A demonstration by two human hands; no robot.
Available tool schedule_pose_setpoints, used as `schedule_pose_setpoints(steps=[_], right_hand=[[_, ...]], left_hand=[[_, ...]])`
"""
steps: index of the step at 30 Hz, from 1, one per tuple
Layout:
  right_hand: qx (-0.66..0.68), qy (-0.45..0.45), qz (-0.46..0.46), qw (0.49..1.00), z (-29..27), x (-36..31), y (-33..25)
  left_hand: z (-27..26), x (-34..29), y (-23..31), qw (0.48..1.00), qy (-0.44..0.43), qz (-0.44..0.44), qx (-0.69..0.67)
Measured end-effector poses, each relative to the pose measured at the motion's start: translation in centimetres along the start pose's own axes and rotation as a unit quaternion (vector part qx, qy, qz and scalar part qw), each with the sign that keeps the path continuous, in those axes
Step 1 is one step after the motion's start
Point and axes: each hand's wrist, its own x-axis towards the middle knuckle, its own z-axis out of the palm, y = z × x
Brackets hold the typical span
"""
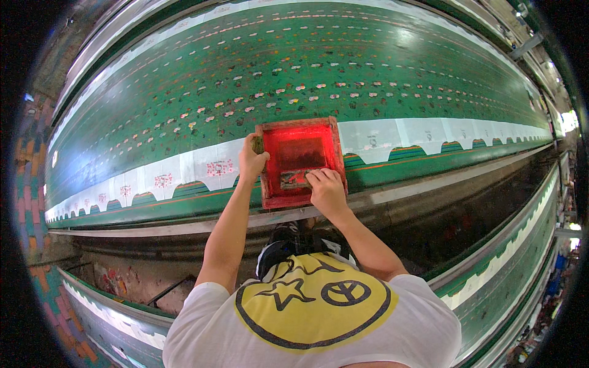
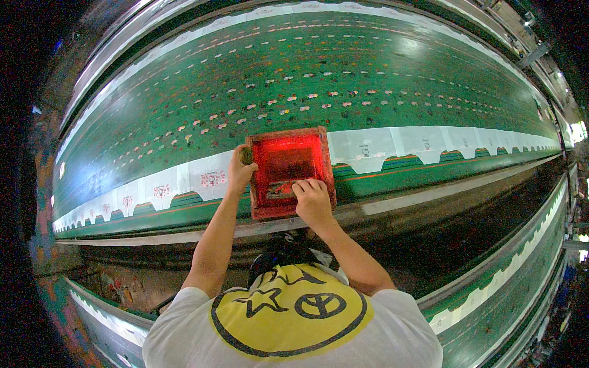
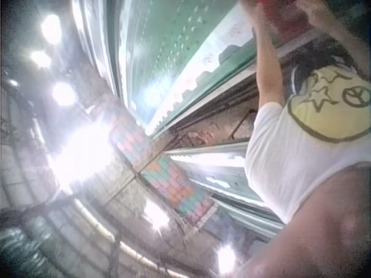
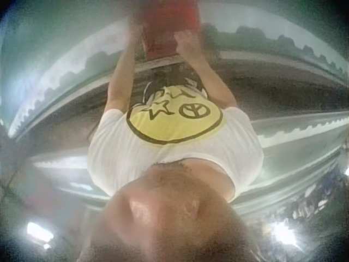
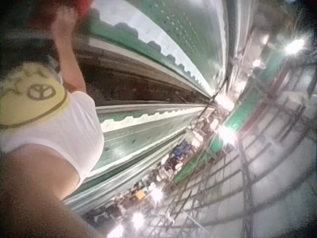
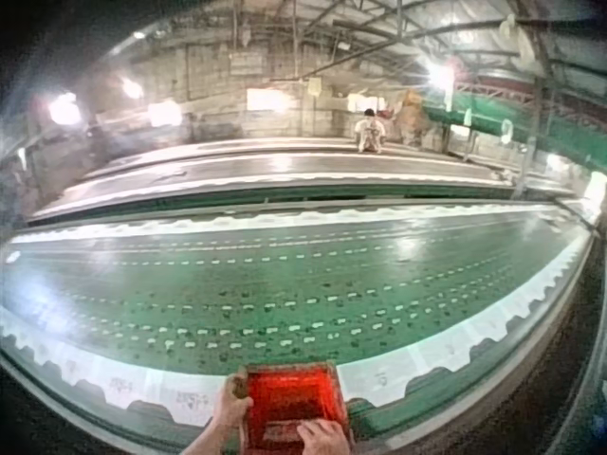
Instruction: The person repeatedly rubs a red squeegee over a red ink pad held in a wooden frame on a green conveyor belt. The person moves the frame along the belt and continues the rubbing motion throughout the clip.
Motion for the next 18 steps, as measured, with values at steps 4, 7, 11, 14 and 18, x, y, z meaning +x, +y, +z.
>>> schedule_pose_setpoints(steps=[4, 7, 11, 14, 18], right_hand=[[-0.006, -0.008, 0.012, 1.000, 0.2, -0.8, 0.0], [-0.001, -0.017, 0.018, 1.000, 0.2, -1.1, -0.4], [-0.019, -0.033, 0.042, 0.998, 0.0, -1.1, -0.6], [-0.035, -0.003, 0.045, 0.998, 0.0, -0.5, -0.8], [-0.010, 0.036, 0.006, 0.999, 0.1, 0.9, 0.0]], left_hand=[[0.4, 0.0, 0.4, 1.000, 0.000, -0.005, 0.009], [0.1, 0.3, -0.8, 1.000, 0.004, 0.001, 0.017], [0.3, 0.3, -0.7, 0.999, 0.003, -0.010, 0.047], [0.3, 0.2, 0.5, 0.997, -0.008, -0.031, 0.072], [0.1, 0.3, 0.4, 0.999, -0.003, 0.001, 0.046]])
